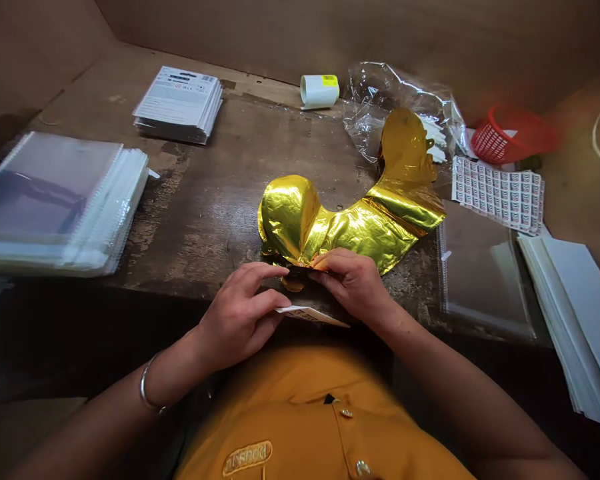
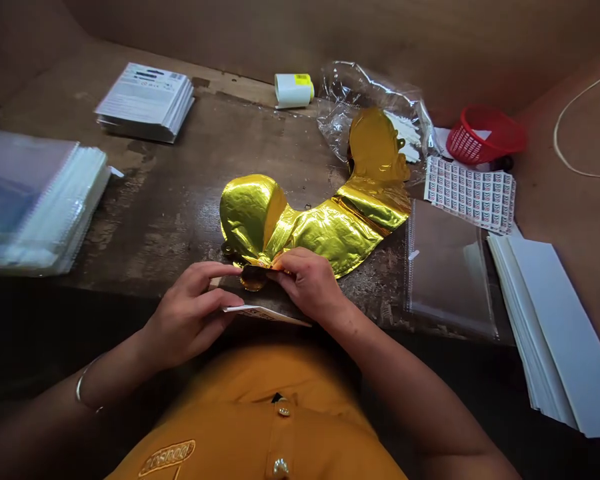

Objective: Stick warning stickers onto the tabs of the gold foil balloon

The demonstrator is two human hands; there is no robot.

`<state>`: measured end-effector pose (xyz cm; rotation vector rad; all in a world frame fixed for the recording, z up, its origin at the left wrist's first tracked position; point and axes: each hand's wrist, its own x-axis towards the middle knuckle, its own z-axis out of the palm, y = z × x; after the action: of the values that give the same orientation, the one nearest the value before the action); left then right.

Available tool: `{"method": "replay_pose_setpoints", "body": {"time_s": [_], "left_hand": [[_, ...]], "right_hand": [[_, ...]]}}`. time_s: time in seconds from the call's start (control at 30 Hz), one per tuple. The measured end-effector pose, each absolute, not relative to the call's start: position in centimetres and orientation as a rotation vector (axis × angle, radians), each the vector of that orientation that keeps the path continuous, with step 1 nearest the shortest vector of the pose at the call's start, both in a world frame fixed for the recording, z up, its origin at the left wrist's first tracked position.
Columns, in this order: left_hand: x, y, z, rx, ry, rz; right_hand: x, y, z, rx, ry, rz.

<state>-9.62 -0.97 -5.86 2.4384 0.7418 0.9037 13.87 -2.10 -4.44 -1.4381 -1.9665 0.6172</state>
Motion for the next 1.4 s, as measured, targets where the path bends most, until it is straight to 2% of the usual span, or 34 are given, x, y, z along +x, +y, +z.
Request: {"method": "replay_pose_setpoints", "body": {"time_s": [0.13, 0.33, 0.43, 0.63, 0.8, 0.93, 1.07, 1.13, 1.2, 1.4], "left_hand": [[-9.4, -0.7, -5.5, 2.496, 0.769, 0.880], [-8.4, 0.5, -4.5, 2.604, 0.530, 0.762], [-7.5, 1.7, -4.6, 2.686, 0.344, 0.609], [-6.6, 2.7, -5.8, 2.714, 0.351, 0.480], [-6.6, 2.5, -5.8, 2.708, 0.355, 0.486], [-6.8, 2.4, -5.8, 2.658, 0.354, 0.499], [-7.0, 2.3, -6.1, 2.612, 0.359, 0.497], [-7.1, 2.3, -6.3, 2.621, 0.370, 0.486], [-7.3, 2.4, -6.4, 2.644, 0.362, 0.444], [-7.5, 2.5, -6.7, 2.686, 0.349, 0.368]], "right_hand": [[14.8, -0.8, -3.4, -1.480, -1.905, 0.935], [15.1, 0.0, -2.9, -1.531, -1.739, 1.134], [14.6, -0.2, -2.7, -1.557, -1.675, 0.994], [13.6, -2.1, -3.6, -1.553, -2.004, 0.343], [13.3, -2.6, -4.1, -1.519, -2.259, 0.314], [13.3, -2.3, -2.9, -1.445, -2.303, 0.450], [16.0, 0.6, -1.5, -1.586, -1.926, 0.630], [19.3, 3.6, -0.8, -1.686, -1.595, 0.524], [23.5, 6.8, -0.2, -1.826, -1.241, 0.265], [32.9, 11.6, -0.7, -2.076, -0.882, -0.008]]}}
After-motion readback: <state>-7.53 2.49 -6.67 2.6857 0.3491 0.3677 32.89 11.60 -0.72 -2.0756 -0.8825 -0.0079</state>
